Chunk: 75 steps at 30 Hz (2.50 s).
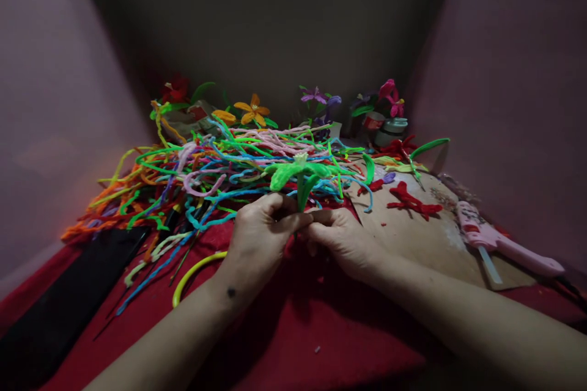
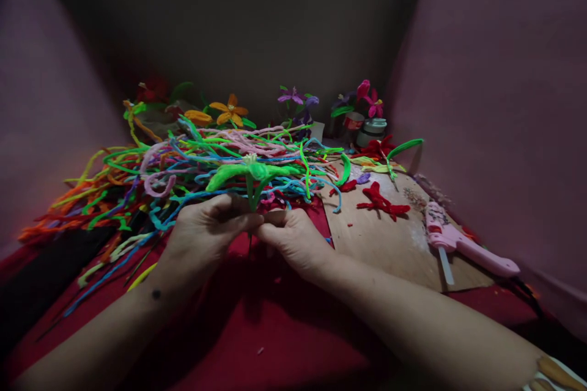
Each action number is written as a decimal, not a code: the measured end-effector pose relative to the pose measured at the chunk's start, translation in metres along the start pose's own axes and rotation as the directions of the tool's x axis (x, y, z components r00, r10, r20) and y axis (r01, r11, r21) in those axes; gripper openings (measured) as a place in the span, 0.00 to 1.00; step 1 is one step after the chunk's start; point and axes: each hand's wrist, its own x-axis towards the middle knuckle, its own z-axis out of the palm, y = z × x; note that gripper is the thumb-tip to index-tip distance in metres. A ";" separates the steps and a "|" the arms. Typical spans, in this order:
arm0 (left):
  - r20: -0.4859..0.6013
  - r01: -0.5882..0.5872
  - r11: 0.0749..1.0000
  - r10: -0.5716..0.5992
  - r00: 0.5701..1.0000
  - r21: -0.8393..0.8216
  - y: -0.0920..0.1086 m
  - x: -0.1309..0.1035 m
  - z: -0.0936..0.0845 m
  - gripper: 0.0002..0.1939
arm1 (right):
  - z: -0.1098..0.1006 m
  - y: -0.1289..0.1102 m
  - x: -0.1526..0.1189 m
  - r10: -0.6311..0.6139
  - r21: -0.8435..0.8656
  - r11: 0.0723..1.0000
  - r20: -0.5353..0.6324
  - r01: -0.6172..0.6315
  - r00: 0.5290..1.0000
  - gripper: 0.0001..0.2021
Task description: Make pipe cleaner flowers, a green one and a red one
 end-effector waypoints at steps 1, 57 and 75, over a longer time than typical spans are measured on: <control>-0.026 -0.028 0.999 0.029 0.999 0.026 0.000 -0.001 0.000 0.06 | 0.000 0.000 0.000 0.004 0.015 1.000 0.006 -0.004 1.000 0.08; 0.343 0.328 0.811 -0.168 0.924 -0.485 0.001 0.008 -0.011 0.10 | -0.002 0.003 0.001 0.007 0.330 0.937 0.308 -0.113 0.951 0.13; 0.557 0.453 0.708 -0.101 0.824 -0.542 -0.002 -0.001 -0.010 0.11 | -0.002 0.001 -0.005 -0.010 0.396 0.894 0.483 -0.208 0.876 0.09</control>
